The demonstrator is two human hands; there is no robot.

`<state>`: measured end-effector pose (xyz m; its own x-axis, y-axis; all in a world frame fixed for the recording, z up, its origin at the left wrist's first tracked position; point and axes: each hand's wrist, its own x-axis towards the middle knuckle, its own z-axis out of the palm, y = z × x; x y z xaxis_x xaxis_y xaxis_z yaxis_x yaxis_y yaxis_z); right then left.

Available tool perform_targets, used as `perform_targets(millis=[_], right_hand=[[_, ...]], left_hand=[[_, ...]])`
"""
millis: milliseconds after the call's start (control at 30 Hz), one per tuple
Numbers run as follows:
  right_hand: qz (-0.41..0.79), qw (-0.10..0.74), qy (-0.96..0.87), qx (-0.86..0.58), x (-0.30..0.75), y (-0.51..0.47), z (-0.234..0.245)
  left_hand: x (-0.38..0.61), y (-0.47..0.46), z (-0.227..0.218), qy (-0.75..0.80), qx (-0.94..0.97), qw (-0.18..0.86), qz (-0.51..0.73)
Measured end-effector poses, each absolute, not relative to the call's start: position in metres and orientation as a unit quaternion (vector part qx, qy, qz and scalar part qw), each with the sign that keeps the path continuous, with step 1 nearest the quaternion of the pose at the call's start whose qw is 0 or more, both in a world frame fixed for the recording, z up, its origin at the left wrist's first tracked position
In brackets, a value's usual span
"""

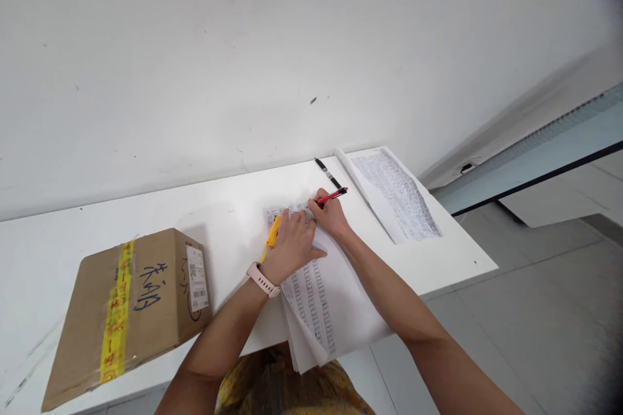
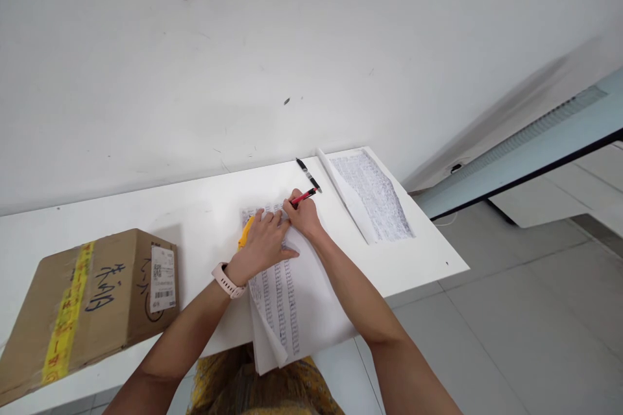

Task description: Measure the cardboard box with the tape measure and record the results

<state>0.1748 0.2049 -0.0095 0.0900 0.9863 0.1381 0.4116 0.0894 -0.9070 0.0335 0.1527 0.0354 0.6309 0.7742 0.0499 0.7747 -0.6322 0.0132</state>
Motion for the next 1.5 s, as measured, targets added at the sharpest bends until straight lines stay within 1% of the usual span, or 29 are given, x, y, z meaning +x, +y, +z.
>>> perform_targets(millis=[400, 1000, 1233, 1500], right_hand=[[0.31, 0.436, -0.592, -0.603, 0.1753, 0.2052, -0.0087], [0.319, 0.44, -0.585, -0.602, 0.1769, 0.2046, -0.0089], [0.313, 0.446, -0.578, -0.607, 0.176, 0.2046, -0.0062], [0.307, 0.439, -0.582, -0.612, 0.1766, 0.2042, -0.007]], left_hand=[[0.0339, 0.1527, 0.0356, -0.43, -0.902, 0.005, -0.017], [0.0335, 0.1525, 0.0324, -0.43, -0.902, -0.011, -0.042], [0.0337, 0.1528, 0.0328, -0.429, -0.903, 0.005, -0.027], [0.0331, 0.1522, 0.0326, -0.426, -0.904, -0.002, -0.041]])
